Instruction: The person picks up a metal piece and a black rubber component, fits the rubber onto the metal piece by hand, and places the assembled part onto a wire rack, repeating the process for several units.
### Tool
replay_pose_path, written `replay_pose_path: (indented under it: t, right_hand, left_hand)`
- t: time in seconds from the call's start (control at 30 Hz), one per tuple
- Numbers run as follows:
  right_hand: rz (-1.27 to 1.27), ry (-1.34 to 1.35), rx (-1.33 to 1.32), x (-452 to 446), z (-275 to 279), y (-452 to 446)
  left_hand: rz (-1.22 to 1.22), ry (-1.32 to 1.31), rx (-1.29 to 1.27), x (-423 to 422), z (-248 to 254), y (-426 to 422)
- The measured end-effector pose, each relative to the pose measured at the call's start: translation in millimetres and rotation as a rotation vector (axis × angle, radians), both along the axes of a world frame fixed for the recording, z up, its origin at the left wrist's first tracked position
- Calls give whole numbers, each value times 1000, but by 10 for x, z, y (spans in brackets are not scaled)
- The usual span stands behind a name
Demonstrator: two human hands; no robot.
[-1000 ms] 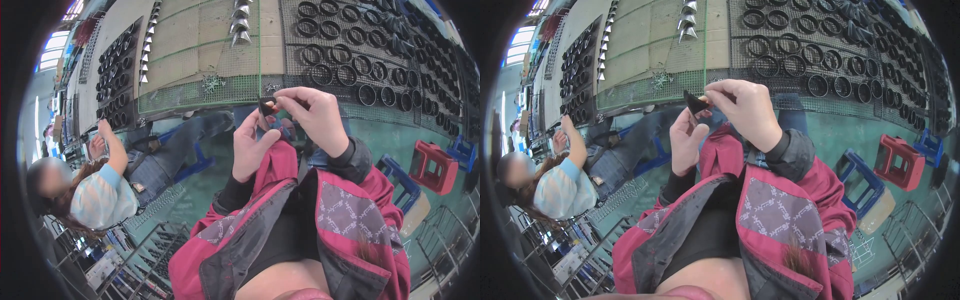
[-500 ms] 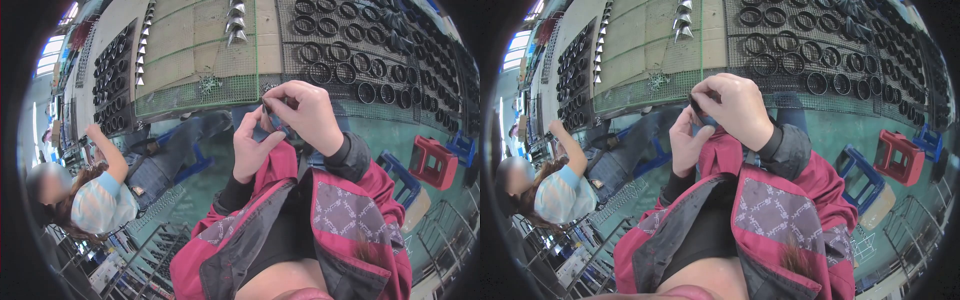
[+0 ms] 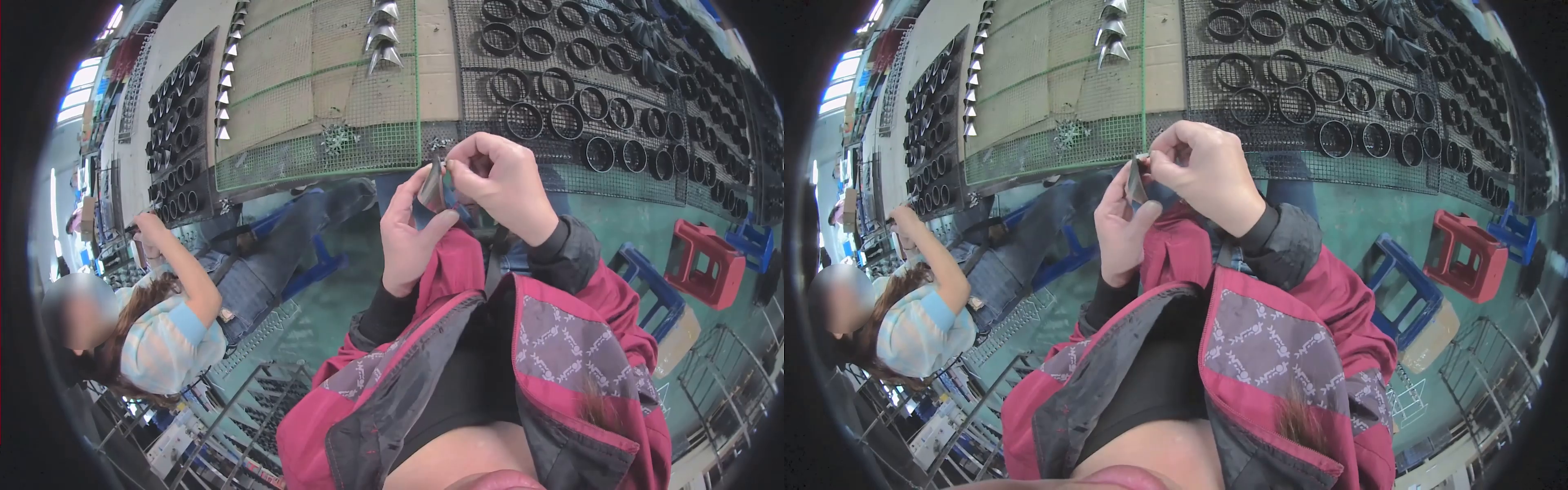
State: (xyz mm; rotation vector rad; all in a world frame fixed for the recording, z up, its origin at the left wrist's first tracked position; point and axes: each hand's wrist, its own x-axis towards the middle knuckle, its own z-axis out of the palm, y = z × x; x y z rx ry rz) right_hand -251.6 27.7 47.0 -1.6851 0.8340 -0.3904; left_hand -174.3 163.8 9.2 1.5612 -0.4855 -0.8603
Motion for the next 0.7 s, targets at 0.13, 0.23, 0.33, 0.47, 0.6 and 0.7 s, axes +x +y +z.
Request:
replay_pose_path:
  t: [0.13,0.23,0.33,0.47,0.6,0.7]
  right_hand:
    - [-11,58,115,-8,-154,-14]
    - [-12,100,106,-18,-256,-27]
    - [-19,131,83,-7,-305,-50]
    - [-53,231,-37,43,-254,-114]
    - [-26,74,-573,116,-502,-167]
    - [144,35,-1051,272,-686,-151]
  left_hand:
    - [30,88,-90,16,10,-64]
    - [115,161,-208,48,-57,-115]
    - [155,219,-372,119,-191,-118]
    - [185,279,-439,220,-219,-121]
    - [245,317,-488,405,-303,-33]
    - [257,371,-464,408,-307,25]
